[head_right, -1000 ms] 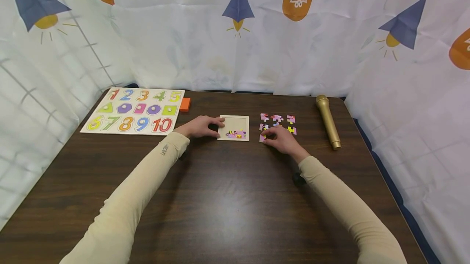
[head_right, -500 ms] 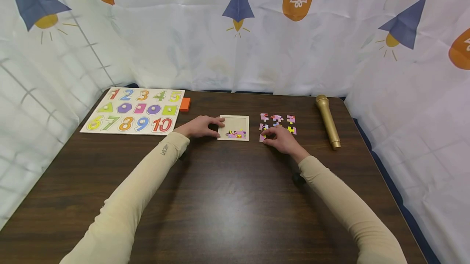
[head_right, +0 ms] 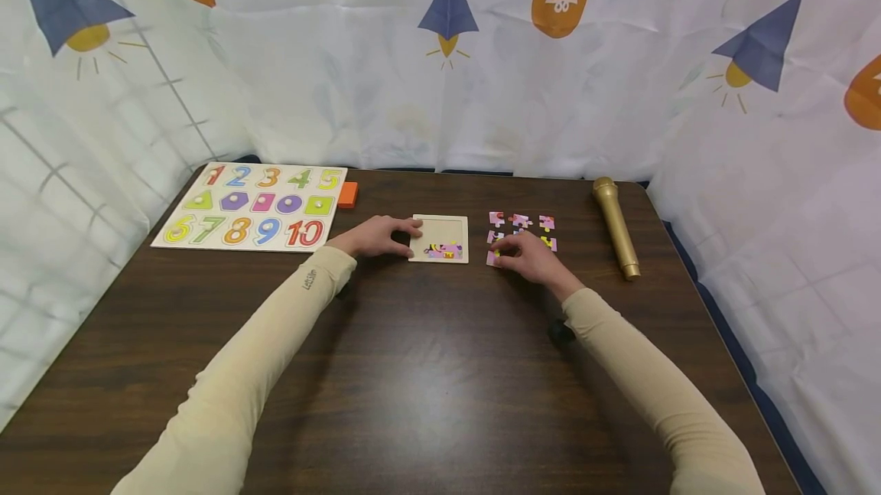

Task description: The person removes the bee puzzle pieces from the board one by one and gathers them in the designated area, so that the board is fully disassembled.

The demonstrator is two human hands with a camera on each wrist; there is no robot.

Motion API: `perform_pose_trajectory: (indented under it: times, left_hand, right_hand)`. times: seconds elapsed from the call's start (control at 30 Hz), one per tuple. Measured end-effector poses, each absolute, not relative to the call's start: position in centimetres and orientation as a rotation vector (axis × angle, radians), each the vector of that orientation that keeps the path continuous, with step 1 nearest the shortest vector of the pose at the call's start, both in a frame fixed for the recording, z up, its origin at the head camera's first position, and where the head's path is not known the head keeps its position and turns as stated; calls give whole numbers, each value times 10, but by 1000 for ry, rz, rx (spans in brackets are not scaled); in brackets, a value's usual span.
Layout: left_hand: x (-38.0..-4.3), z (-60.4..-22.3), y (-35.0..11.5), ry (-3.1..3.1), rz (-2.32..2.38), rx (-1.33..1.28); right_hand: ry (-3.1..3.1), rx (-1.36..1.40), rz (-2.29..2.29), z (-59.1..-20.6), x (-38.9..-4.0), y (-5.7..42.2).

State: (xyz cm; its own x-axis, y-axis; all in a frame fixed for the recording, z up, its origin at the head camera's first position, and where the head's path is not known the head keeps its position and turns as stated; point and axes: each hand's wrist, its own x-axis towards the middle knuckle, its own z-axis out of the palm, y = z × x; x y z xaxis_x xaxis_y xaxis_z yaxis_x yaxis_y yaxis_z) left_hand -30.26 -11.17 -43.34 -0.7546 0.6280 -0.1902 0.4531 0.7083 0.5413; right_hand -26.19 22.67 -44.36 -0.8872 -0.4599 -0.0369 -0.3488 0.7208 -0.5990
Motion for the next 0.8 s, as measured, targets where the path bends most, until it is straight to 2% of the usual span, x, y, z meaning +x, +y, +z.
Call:
perform_pose_trajectory:
  times: [0.23,0.8]
  left_hand:
    - [-304,-434,-112,2556,655,831]
    - [-305,-435,-111,2558,656,840]
  right_hand:
    - [2738,-655,-939,-432,-264,213]
    - [2635,-679,-960,-432,-274,138]
